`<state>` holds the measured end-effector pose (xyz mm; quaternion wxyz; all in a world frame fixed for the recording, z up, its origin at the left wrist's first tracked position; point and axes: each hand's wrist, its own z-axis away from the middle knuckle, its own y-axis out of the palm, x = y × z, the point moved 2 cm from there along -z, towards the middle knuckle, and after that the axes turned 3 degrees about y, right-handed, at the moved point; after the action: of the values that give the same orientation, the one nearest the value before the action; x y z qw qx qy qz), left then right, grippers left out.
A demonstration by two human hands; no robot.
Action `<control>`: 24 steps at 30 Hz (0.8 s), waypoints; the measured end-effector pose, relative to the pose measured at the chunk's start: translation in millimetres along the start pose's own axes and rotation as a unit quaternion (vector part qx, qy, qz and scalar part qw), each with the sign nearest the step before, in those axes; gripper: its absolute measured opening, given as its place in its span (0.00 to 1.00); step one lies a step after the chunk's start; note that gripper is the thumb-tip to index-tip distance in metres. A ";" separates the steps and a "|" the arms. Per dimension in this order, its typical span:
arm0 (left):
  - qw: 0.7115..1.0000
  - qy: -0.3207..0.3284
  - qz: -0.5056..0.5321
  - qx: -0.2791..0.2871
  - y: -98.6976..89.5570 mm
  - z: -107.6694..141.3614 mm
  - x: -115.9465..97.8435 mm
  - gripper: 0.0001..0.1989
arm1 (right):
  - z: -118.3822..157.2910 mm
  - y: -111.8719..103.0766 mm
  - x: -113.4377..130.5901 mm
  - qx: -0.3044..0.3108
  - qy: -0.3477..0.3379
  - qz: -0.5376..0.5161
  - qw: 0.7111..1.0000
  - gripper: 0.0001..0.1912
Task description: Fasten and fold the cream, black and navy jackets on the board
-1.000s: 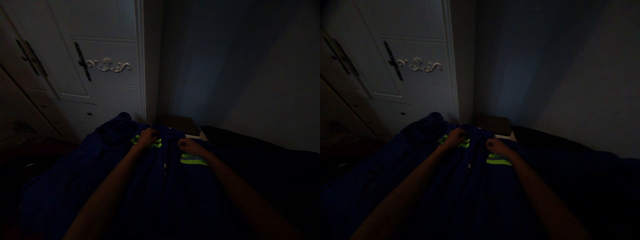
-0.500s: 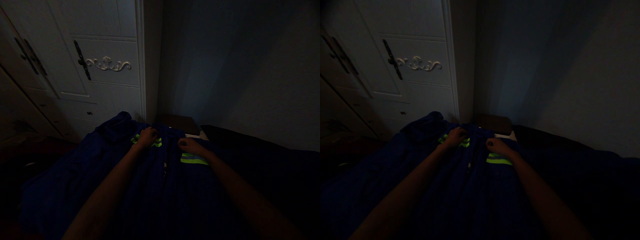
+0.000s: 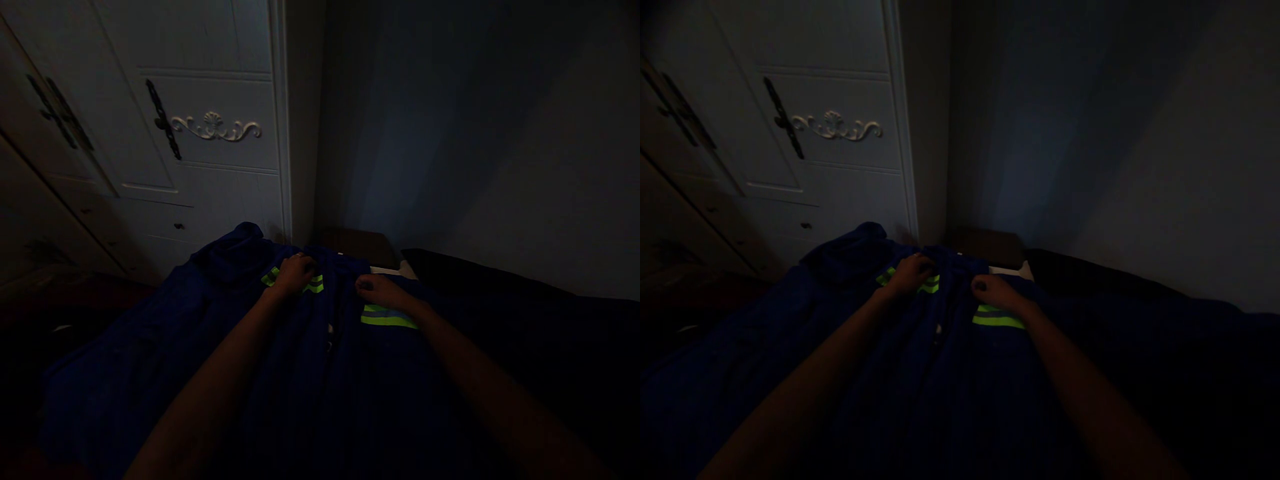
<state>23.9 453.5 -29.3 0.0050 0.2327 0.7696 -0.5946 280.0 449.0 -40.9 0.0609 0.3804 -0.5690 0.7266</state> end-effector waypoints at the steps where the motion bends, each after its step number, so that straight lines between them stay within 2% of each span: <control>1: 1.000 0.000 0.000 -0.001 0.0 0.1 -0.1 0.14 | 0.3 -0.3 0.8 0.001 -0.001 0.002 1.000 0.09; 5: 1.000 0.000 -0.002 -0.004 -0.2 0.4 -0.9 0.14 | 2.3 -2.3 3.7 0.001 0.014 0.026 1.000 0.10; 8: 1.000 -0.001 -0.005 -0.002 -1.0 0.4 -1.6 0.14 | 4.2 -2.6 5.4 -0.003 0.018 0.047 0.999 0.16; 13: 1.000 -0.003 0.000 -0.001 -2.2 0.5 -2.1 0.14 | 7.0 -1.1 13.7 -0.055 -0.077 0.111 0.989 0.28; 15: 1.000 -0.005 0.004 -0.003 -2.3 0.6 -2.4 0.14 | 7.3 -0.3 17.5 -0.067 -0.109 0.124 0.984 0.27; 21: 1.000 -0.016 0.020 -0.013 0.5 2.0 -3.6 0.18 | 3.4 0.8 24.7 -0.066 -0.137 0.126 0.980 0.19; 24: 0.999 -0.021 0.028 -0.019 2.4 3.4 -3.7 0.21 | -1.0 1.3 28.7 -0.038 -0.162 0.132 0.977 0.16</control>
<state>27.1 449.5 -31.5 0.0422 0.2413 0.7737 -0.5843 258.6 439.5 -24.1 -0.1138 0.4122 -0.6434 0.6350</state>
